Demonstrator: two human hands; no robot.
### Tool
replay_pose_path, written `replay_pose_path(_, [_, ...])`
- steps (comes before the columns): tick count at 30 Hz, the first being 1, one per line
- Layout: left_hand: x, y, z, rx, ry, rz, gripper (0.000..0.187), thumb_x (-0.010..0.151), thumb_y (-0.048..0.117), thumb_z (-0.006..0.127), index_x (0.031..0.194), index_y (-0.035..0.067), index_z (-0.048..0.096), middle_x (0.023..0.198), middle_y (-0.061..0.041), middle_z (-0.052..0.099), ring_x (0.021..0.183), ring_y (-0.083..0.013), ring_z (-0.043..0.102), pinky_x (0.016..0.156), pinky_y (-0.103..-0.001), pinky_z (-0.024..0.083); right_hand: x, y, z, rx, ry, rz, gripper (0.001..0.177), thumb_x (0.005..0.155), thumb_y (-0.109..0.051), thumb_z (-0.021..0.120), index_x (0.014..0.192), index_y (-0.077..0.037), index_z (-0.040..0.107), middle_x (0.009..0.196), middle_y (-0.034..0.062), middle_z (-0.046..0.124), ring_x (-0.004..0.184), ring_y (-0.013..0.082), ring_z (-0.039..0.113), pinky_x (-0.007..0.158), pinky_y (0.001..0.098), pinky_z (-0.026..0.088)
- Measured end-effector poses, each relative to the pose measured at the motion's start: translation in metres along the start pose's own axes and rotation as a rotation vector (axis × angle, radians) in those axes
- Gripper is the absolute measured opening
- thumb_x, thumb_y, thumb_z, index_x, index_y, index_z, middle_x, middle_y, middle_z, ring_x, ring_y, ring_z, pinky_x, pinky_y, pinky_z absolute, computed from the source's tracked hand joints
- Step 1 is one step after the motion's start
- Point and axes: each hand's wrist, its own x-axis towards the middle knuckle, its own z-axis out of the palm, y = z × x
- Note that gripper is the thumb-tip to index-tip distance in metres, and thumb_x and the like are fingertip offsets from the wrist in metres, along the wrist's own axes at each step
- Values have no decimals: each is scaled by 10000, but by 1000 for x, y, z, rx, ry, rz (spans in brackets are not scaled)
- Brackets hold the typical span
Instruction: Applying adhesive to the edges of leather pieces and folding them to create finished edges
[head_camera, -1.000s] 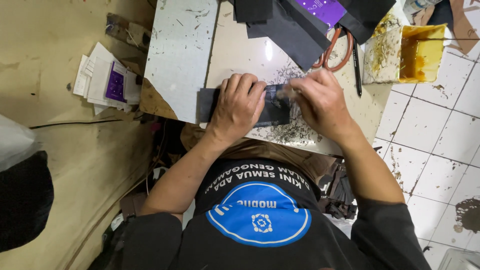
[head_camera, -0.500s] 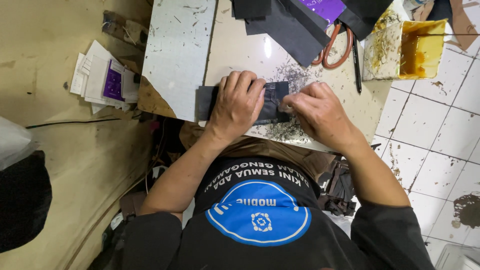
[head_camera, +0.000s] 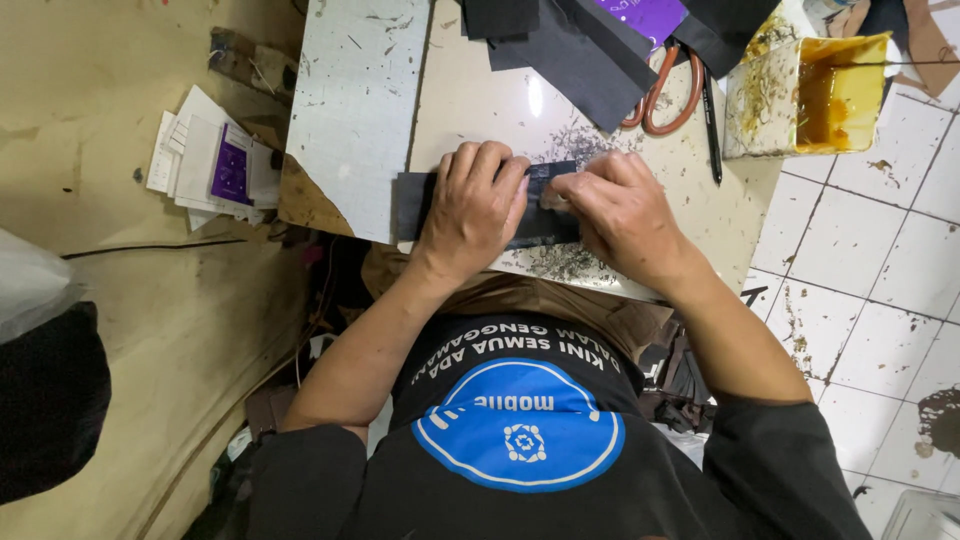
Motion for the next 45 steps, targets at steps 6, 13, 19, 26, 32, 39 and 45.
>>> replay_pose_path(6, [-2, -2, 3, -3, -6, 3, 135, 972, 176, 616, 1076, 93, 636, 987, -54, 522, 955, -258, 570, 779, -370, 453, -6, -10, -29, 83, -142, 53, 73, 1036, -126, 643, 1073, -95, 697, 780, 42, 637, 870, 241, 526, 794, 365, 452])
replay_pose_path(13, [9, 9, -22, -11, -108, -26, 162, 940, 126, 727, 1079, 84, 655, 1014, -88, 574, 912, -282, 530, 758, -393, 444, -54, 19, -130, 154, 41, 272, 252, 1049, 189, 627, 1243, 29, 641, 1191, 183, 691, 1099, 318, 609, 989, 404, 459])
replay_pose_path(19, [12, 12, -17, -35, -124, -26, 97, 962, 168, 667, 1042, 118, 644, 1019, -90, 596, 910, -322, 548, 795, -455, 444, -73, 72, -151, -89, 246, 557, 179, 1167, 159, 689, 1326, 77, 684, 1250, 228, 658, 1058, 313, 607, 799, 374, 499])
replay_pose_path(26, [-1, 8, -2, 24, -157, -67, 248, 937, 123, 728, 1176, 63, 699, 1053, -87, 634, 933, -250, 566, 771, -365, 476, -59, 105, -119, -321, 9, 524, 136, 1105, -100, 671, 1237, -86, 698, 1009, 89, 706, 944, 297, 549, 672, 415, 429])
replay_pose_path(32, [0, 10, -6, 8, -129, -63, 256, 927, 103, 731, 1176, 50, 707, 1052, -91, 639, 932, -256, 570, 786, -376, 480, -40, 101, -131, -243, -109, 689, 168, 1085, -125, 625, 1237, -96, 690, 863, 134, 671, 927, 314, 561, 705, 470, 450])
replay_pose_path(39, [10, 15, -22, -14, -101, -37, 144, 960, 118, 663, 1102, 97, 664, 1044, -102, 594, 906, -319, 551, 791, -437, 452, -47, 85, -168, 30, 44, 717, 138, 1110, 10, 661, 1245, 23, 690, 1086, 151, 699, 781, 194, 588, 607, 301, 466])
replay_pose_path(45, [8, 10, -20, -18, -110, -42, 79, 963, 145, 661, 1029, 112, 633, 973, -102, 560, 886, -323, 526, 765, -449, 427, -53, 36, -151, 202, -181, 503, 184, 1020, -22, 713, 1204, -19, 708, 1034, 108, 674, 830, 179, 539, 675, 266, 447])
